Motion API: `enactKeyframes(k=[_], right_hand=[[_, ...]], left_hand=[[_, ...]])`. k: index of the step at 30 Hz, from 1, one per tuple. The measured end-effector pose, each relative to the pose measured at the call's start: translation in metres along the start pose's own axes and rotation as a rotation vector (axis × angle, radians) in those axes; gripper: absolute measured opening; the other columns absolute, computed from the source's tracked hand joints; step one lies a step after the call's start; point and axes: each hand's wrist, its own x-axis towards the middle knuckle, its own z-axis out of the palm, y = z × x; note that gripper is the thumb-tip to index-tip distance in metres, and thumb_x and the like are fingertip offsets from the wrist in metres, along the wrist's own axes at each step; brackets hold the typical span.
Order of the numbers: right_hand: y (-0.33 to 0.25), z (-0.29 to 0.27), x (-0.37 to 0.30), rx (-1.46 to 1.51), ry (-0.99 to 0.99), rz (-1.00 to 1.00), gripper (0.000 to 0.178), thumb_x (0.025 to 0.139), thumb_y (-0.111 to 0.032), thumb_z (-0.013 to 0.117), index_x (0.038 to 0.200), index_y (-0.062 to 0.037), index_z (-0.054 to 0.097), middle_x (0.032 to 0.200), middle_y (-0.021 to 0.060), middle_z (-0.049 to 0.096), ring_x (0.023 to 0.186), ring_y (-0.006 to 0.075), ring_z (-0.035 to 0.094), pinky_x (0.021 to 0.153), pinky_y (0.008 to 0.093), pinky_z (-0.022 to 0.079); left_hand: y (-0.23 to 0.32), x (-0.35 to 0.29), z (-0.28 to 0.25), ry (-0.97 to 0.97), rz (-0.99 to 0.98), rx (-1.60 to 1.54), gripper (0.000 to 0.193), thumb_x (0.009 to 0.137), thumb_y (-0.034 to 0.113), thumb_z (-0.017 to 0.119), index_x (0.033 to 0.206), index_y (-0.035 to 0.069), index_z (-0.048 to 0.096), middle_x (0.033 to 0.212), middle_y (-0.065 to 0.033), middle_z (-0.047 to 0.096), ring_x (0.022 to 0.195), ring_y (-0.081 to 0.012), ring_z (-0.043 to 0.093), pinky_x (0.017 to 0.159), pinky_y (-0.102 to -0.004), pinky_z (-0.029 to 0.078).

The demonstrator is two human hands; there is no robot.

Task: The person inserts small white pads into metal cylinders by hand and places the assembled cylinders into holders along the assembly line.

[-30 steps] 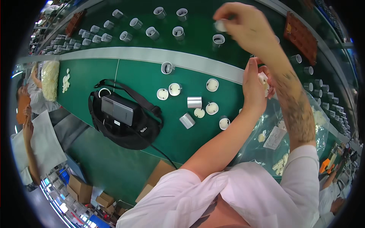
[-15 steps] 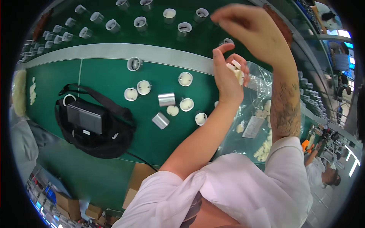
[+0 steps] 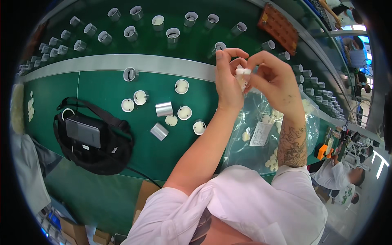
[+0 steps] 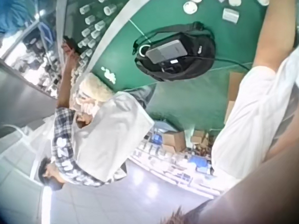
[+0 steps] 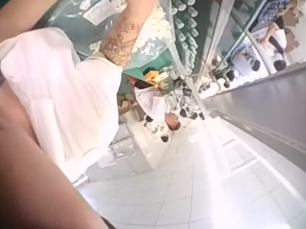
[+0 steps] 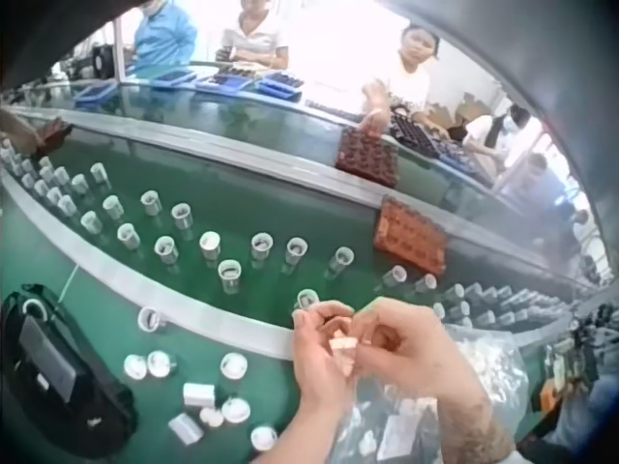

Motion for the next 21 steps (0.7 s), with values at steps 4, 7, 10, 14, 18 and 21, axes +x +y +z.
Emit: enactKeyframes(k=[4, 7, 10, 14, 18, 21], right_hand=[[-0.006, 0.001, 0.005, 0.157, 0.238, 0.169, 0.012, 0.092, -0.005, 0.070, 0.101, 0.0026, 0.069, 0.078, 0.0019, 0.068, 0.065, 0.0058, 0.061, 0.061, 0.0206, 0.049], [0.005, 0.009, 0.004, 0.100, 0.311, 0.074, 0.013, 0.091, -0.001, 0.068, 0.104, 0.0018, 0.070, 0.083, 0.0018, 0.068, 0.067, 0.0057, 0.062, 0.063, 0.0215, 0.050], [0.012, 0.013, 0.005, -0.087, 0.340, -0.125, 0.018, 0.090, 0.001, 0.067, 0.108, 0.0017, 0.071, 0.087, 0.0012, 0.068, 0.070, 0.0059, 0.062, 0.065, 0.0225, 0.052], [0.013, 0.006, 0.004, -0.014, 0.311, -0.196, 0.022, 0.089, 0.003, 0.065, 0.111, 0.0013, 0.071, 0.089, 0.0005, 0.067, 0.072, 0.0056, 0.062, 0.066, 0.0222, 0.051], [0.015, 0.004, 0.005, 0.137, 0.272, -0.059, 0.022, 0.092, 0.004, 0.066, 0.114, 0.0022, 0.069, 0.098, 0.0049, 0.070, 0.077, 0.0079, 0.063, 0.066, 0.0220, 0.049], [0.014, 0.006, 0.010, 0.217, 0.321, 0.029, 0.019, 0.093, 0.000, 0.068, 0.112, 0.0024, 0.070, 0.095, 0.0049, 0.072, 0.076, 0.0076, 0.065, 0.066, 0.0219, 0.051]], left_hand=[[-0.002, 0.002, -0.002, -0.050, 0.033, 0.079, 0.052, 0.108, 0.055, 0.036, 0.099, 0.009, 0.058, 0.070, -0.0027, 0.055, 0.051, -0.0102, 0.049, 0.042, -0.0251, 0.033], [0.000, 0.001, -0.002, -0.106, 0.043, 0.096, 0.038, 0.108, 0.043, 0.045, 0.096, 0.008, 0.055, 0.068, -0.0003, 0.053, 0.050, -0.0060, 0.046, 0.040, -0.0212, 0.033], [0.004, 0.000, 0.004, -0.050, 0.053, 0.074, 0.028, 0.107, 0.034, 0.051, 0.097, 0.008, 0.055, 0.067, 0.0005, 0.053, 0.050, -0.0043, 0.045, 0.040, -0.0206, 0.033], [0.005, 0.001, 0.009, -0.039, 0.076, 0.040, 0.022, 0.106, 0.028, 0.054, 0.099, 0.008, 0.056, 0.068, 0.0010, 0.054, 0.050, -0.0035, 0.045, 0.041, -0.0206, 0.033], [0.000, 0.002, 0.006, -0.015, 0.100, 0.011, 0.017, 0.105, 0.024, 0.057, 0.102, 0.007, 0.057, 0.066, 0.0015, 0.053, 0.050, -0.0031, 0.044, 0.041, -0.0207, 0.033], [-0.002, 0.003, 0.004, -0.031, 0.106, 0.004, 0.016, 0.104, 0.022, 0.059, 0.102, 0.006, 0.057, 0.065, 0.0019, 0.053, 0.049, -0.0031, 0.043, 0.042, -0.0207, 0.032]])
